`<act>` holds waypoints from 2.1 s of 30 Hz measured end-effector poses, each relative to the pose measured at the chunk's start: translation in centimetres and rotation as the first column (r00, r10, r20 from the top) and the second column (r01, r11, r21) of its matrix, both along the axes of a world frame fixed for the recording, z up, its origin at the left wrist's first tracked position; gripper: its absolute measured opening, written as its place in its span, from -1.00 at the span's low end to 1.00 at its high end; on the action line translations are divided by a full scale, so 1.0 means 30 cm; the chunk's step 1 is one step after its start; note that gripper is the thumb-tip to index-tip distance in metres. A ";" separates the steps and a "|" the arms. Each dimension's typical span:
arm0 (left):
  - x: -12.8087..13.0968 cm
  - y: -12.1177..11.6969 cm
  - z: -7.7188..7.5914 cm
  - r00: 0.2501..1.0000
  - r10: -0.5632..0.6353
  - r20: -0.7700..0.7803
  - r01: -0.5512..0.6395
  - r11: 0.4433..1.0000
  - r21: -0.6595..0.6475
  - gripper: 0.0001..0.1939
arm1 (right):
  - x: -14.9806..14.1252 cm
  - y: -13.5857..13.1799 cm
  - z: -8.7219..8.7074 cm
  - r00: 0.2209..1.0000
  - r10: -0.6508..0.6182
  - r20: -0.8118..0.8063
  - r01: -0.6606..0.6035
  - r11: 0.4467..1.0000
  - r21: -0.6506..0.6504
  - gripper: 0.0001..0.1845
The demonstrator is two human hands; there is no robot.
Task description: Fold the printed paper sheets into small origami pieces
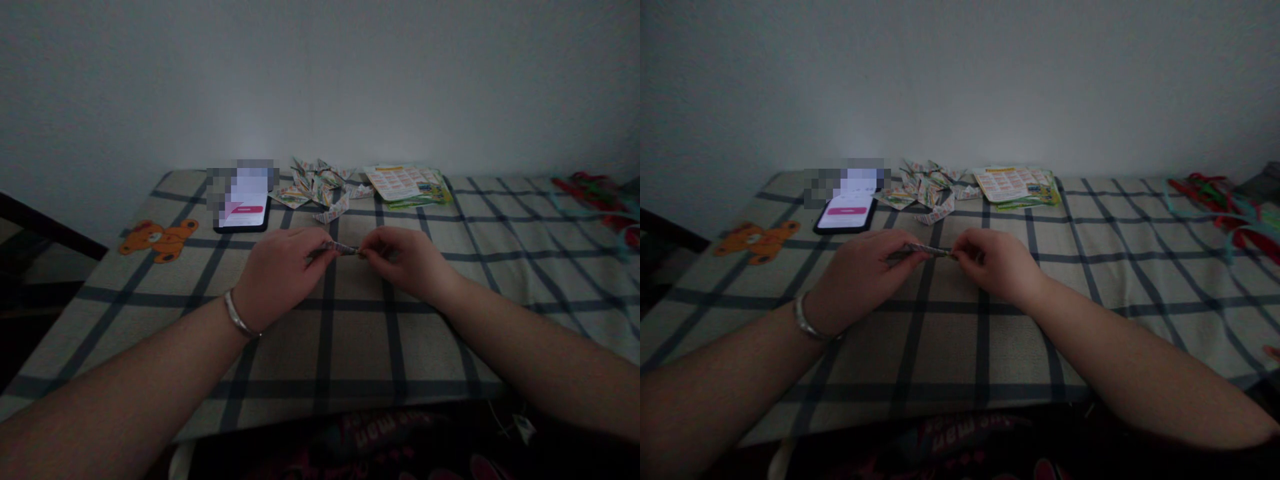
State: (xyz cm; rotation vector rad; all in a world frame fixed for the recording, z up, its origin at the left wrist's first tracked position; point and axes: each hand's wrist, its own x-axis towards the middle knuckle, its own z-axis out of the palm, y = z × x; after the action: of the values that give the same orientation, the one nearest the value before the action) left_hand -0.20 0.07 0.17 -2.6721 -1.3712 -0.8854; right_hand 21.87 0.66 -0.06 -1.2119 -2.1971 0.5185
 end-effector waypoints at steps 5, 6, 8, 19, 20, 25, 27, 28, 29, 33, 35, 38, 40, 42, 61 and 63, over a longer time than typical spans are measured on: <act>0.001 -0.006 0.005 1.000 0.014 0.013 -0.014 1.000 -0.005 -0.87 | 0.008 0.003 -0.007 0.997 0.053 -0.060 -0.053 0.999 -0.003 -0.75; 0.001 -0.006 0.005 1.000 0.017 -0.003 -0.017 1.000 0.007 -0.85 | 0.008 0.003 -0.009 0.996 0.066 -0.057 -0.066 0.998 0.000 -0.73; 0.000 -0.005 0.005 0.999 0.023 -0.023 -0.022 1.000 0.021 -0.83 | 0.006 0.002 -0.011 0.995 0.083 -0.050 -0.083 0.997 0.005 -0.73; -0.009 0.011 -0.003 0.987 -0.157 -0.026 0.159 0.983 0.092 -0.84 | -0.001 -0.002 -0.002 0.996 0.067 -0.066 -0.059 0.992 0.115 -0.92; -0.009 0.010 -0.002 0.983 -0.183 -0.026 0.184 0.976 0.113 -0.85 | -0.002 -0.004 0.000 0.995 0.073 -0.063 -0.064 0.990 0.127 -0.92; -0.005 0.005 0.005 0.981 -0.195 0.003 0.193 0.973 0.127 -0.87 | -0.007 -0.015 0.007 0.995 0.085 -0.045 -0.076 0.982 0.173 -0.90; -0.002 0.004 0.006 0.982 -0.186 0.013 0.183 0.977 0.113 -0.86 | -0.009 -0.015 0.006 0.995 0.089 -0.053 -0.079 0.983 0.165 -0.88; 0.000 0.003 0.006 0.983 -0.181 0.019 0.178 0.979 0.104 -0.87 | -0.009 -0.014 0.006 0.994 0.092 -0.056 -0.082 0.984 0.160 -0.87; 0.002 0.002 0.007 0.984 -0.175 0.022 0.172 0.980 0.096 -0.88 | -0.009 -0.012 0.006 0.994 0.095 -0.056 -0.086 0.984 0.157 -0.87; 0.007 -0.003 0.006 0.984 -0.174 -0.018 0.175 0.982 0.075 -0.91 | -0.008 -0.010 0.004 0.996 0.086 -0.009 -0.084 0.981 0.174 -0.87; 0.006 -0.004 0.005 0.982 -0.187 -0.030 0.189 0.979 0.083 -0.90 | -0.007 -0.013 0.003 0.998 0.066 0.000 -0.065 0.979 0.191 -0.88; 0.002 0.000 0.005 0.979 -0.205 -0.003 0.204 0.972 0.117 -0.87 | -0.007 -0.018 0.002 0.999 0.032 -0.030 -0.026 0.981 0.192 -0.91; 0.000 0.004 0.005 0.977 -0.215 0.011 0.212 0.969 0.129 -0.87 | -0.007 -0.020 0.003 0.998 0.046 -0.049 -0.037 0.982 0.184 -0.92; -0.002 0.008 0.005 0.975 -0.223 0.018 0.219 0.968 0.126 -0.91 | -0.006 -0.019 0.005 0.994 0.094 -0.050 -0.084 0.981 0.177 -0.91; 0.006 0.000 0.004 0.960 -0.200 0.197 0.211 0.977 -0.034 -0.94 | -0.004 -0.010 -0.016 0.995 0.079 -0.055 -0.056 0.940 0.336 -0.95; 0.010 -0.002 0.006 0.956 -0.175 0.235 0.197 0.978 -0.072 -0.95 | -0.002 -0.011 -0.011 0.996 0.083 0.025 -0.085 0.884 0.459 -0.94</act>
State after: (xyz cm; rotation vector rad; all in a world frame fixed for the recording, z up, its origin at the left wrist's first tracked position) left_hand 0.11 0.02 0.35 -2.8863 -1.2414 -1.2083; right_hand 21.82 0.33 -0.40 -0.8639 -2.2113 0.0130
